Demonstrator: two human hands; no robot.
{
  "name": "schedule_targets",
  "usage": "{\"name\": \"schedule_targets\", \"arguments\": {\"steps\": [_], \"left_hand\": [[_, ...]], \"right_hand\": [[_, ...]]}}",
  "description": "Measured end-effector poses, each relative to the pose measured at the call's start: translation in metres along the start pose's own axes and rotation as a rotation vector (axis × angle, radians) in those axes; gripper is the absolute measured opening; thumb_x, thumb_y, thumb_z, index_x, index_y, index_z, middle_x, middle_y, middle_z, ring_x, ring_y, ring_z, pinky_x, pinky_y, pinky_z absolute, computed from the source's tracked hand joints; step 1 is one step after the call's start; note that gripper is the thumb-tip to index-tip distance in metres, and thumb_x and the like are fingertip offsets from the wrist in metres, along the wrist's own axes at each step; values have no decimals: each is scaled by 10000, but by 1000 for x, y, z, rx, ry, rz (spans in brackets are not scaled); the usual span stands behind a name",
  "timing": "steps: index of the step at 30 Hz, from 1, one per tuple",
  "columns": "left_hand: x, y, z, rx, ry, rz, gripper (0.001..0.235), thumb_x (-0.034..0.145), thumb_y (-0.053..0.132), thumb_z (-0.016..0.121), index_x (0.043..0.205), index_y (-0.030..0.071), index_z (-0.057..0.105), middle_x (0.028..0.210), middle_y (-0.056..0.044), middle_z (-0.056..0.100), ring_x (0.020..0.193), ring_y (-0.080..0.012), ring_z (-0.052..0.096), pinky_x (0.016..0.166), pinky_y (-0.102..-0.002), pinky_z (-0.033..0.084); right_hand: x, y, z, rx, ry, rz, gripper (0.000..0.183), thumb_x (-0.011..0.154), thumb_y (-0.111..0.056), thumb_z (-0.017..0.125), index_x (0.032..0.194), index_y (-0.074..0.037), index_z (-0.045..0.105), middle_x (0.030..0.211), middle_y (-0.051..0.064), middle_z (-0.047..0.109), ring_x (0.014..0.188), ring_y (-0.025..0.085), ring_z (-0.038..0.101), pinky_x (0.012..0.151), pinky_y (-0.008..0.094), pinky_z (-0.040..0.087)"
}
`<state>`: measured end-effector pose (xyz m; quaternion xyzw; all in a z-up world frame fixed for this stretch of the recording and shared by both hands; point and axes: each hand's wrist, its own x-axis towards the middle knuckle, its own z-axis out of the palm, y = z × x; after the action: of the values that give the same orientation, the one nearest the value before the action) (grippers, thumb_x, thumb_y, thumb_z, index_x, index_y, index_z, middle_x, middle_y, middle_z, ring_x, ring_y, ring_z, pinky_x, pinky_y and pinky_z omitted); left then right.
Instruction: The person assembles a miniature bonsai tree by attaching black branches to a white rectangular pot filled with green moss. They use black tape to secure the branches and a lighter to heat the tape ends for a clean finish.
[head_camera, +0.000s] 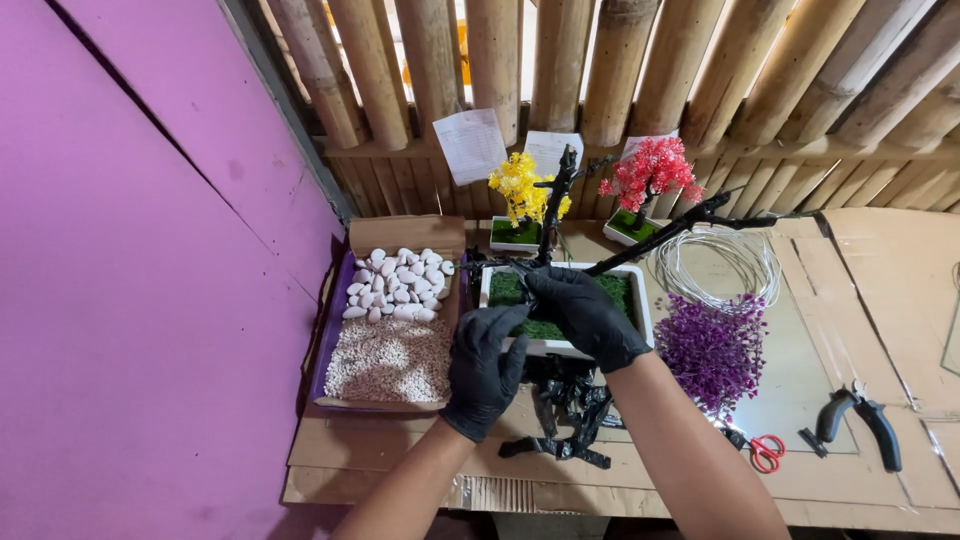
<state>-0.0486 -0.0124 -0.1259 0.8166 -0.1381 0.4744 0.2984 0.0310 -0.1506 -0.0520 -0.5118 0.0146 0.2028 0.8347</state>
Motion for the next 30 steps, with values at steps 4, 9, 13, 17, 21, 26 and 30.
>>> {"name": "schedule_targets", "arguments": {"steps": [4, 9, 13, 17, 21, 26, 30], "left_hand": [[20, 10, -1, -205, 93, -263, 210, 1039, 285, 609, 1178, 166, 711, 1100, -52, 690, 1110, -335, 669, 983, -458, 553], [28, -4, 7, -425, 28, -638, 251, 1023, 351, 654, 1190, 188, 747, 1105, -87, 754, 1183, -290, 664, 1040, -464, 505], [35, -5, 4, -414, 2, -672, 242, 1001, 341, 692, 1164, 174, 755, 1047, -96, 760, 1126, -282, 690, 1001, -445, 526], [49, 6, -12, -366, -7, -736, 230, 989, 333, 694, 1114, 154, 766, 993, -114, 766, 1047, -278, 718, 937, -426, 561], [57, 12, -25, -402, -55, -864, 221, 994, 340, 652, 1087, 193, 789, 999, -74, 794, 1027, -236, 740, 911, -378, 588], [72, 9, -31, -668, -213, -1109, 255, 966, 365, 679, 1066, 165, 802, 917, -77, 800, 823, -167, 751, 727, -316, 632], [80, -1, -26, -901, -195, -1316, 242, 936, 292, 729, 1054, 91, 792, 883, -192, 785, 735, -250, 778, 688, -356, 655]], "right_hand": [[-9, 3, 2, -149, 27, -79, 134, 930, -96, 752, 835, -2, 745, 773, 142, 743, 702, 230, 747, 696, 318, 623], [-4, 26, 5, -245, 74, -318, 99, 908, -91, 770, 948, 0, 776, 768, 94, 738, 706, 146, 703, 675, 288, 612], [1, 38, 13, -260, 115, -389, 83, 913, -109, 774, 912, -26, 776, 757, 89, 738, 717, 130, 683, 685, 273, 586], [3, 44, 26, -199, 153, -385, 73, 909, -107, 776, 910, -35, 771, 773, 20, 698, 724, 86, 619, 706, 237, 555], [18, 52, 33, -139, 164, -374, 69, 921, -80, 746, 893, -19, 761, 732, 52, 697, 664, 103, 634, 649, 233, 562], [63, 84, 19, 121, 96, -327, 116, 931, -55, 725, 833, 3, 708, 620, 68, 626, 503, 84, 567, 471, 191, 513], [131, 121, -25, 298, -68, -181, 244, 946, -78, 711, 757, 71, 673, 530, 229, 607, 338, 217, 555, 272, 307, 431]]}}
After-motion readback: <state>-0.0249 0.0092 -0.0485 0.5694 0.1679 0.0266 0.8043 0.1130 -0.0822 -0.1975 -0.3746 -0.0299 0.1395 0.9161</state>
